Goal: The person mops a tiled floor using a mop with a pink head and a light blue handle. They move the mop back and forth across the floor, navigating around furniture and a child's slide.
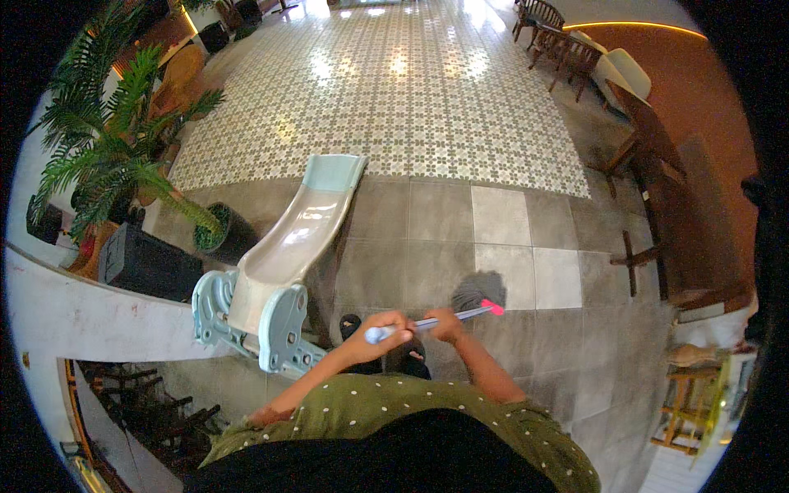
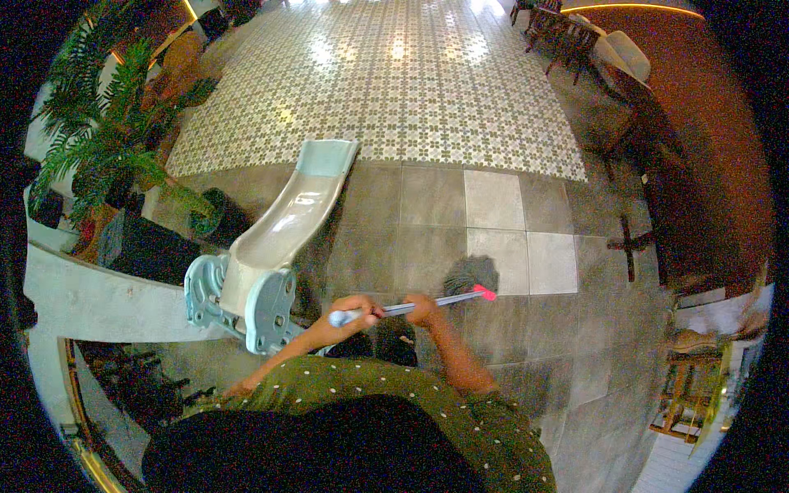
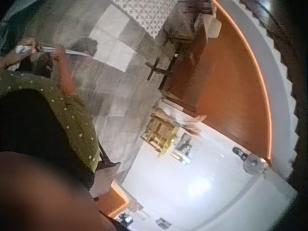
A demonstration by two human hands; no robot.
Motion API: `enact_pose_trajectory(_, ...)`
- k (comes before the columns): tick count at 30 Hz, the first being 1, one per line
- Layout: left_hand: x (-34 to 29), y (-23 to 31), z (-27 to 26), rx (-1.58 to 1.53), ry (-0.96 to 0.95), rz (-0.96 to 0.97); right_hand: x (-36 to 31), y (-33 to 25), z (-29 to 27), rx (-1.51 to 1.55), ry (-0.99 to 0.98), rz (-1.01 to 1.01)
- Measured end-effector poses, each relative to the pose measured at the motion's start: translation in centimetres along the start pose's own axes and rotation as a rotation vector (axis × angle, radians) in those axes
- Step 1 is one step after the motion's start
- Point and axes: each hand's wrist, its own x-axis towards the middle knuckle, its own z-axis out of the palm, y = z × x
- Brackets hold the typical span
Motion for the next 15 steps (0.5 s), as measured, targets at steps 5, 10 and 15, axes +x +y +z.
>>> enact_pose_trajectory(5,0.3,-3.6,4.7,0.158,-0.218,0.162,-6.2,6.3,1.2,-0.182,0.141,0.042)
enact_pose_trajectory(10,-2.6,-5.7,5.2,0.117,-0.271,0.263,-8.2,6.5,3.8,-0.124,0.23,0.027)
enact_pose_trajectory(15,-8.9,-4.0,2.0,0.051,-0.219,0.196,-7.0,2.2,6.9,-0.067,-0.003,0.113)
